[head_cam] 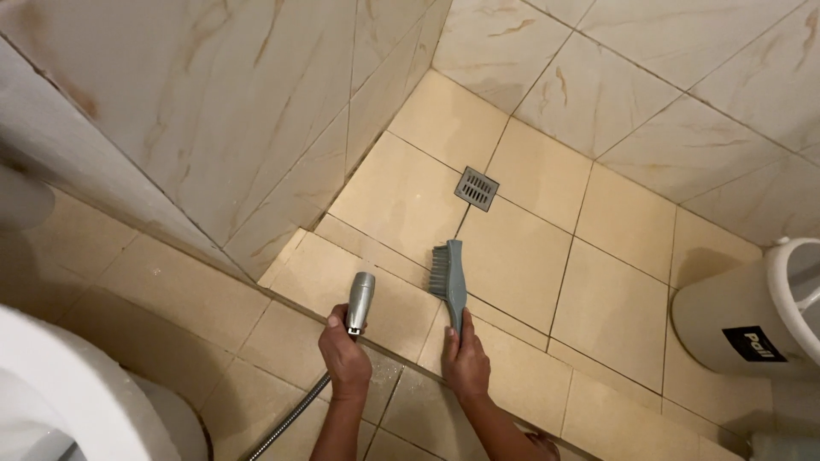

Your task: The person scrubs the tiled bathroom floor with a brush while simultaneously rinsing the area with a handheld bidet sprayer. They move a white bucket out of the way to access the floor and continue scrubbing and rinsing around the toilet and floor drain.

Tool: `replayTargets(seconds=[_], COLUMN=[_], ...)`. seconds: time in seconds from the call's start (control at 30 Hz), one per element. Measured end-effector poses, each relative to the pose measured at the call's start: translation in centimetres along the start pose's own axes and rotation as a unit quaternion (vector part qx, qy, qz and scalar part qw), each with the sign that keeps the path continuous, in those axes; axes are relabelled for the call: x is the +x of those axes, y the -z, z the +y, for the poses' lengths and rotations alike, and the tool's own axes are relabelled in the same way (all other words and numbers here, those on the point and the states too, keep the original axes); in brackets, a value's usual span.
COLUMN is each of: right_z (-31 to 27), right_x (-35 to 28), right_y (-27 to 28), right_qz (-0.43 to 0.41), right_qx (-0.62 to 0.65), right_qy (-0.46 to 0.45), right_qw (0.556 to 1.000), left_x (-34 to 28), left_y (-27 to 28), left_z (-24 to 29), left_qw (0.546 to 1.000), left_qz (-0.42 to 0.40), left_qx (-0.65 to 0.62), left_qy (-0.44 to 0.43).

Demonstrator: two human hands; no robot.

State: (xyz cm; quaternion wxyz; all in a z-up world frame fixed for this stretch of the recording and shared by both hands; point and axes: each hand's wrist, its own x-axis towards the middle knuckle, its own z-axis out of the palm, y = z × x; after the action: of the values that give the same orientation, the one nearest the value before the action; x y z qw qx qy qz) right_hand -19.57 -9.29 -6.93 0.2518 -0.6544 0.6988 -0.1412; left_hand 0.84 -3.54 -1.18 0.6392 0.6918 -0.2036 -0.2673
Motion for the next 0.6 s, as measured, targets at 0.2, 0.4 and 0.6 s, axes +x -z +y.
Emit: replayTargets(seconds=[0.2, 0.4, 0.6], right_z=[0.2, 0.7, 0.2], right_x=[0.2, 0.2, 0.0], right_y=[-0.1, -0.4, 0.0], right_qz=[-0.012, 0.007, -0.015], right_qx=[-0.01, -0.007, -0.004], right_qy=[-0.01, 0.023, -0.007], right_qw=[1.0, 1.0, 1.0], left_x=[-0.3, -0.3, -0.1], left_y=[-0.3, 0.0, 0.4], left_z=[-0.6, 0.0, 0.5], left_qw=[0.997, 0.998, 0.998], left_qz=[-0.005, -0.001, 0.016], left_qx=[0.011, 0.023, 0.046], left_qy=[-0.07, -0.059, -0.034])
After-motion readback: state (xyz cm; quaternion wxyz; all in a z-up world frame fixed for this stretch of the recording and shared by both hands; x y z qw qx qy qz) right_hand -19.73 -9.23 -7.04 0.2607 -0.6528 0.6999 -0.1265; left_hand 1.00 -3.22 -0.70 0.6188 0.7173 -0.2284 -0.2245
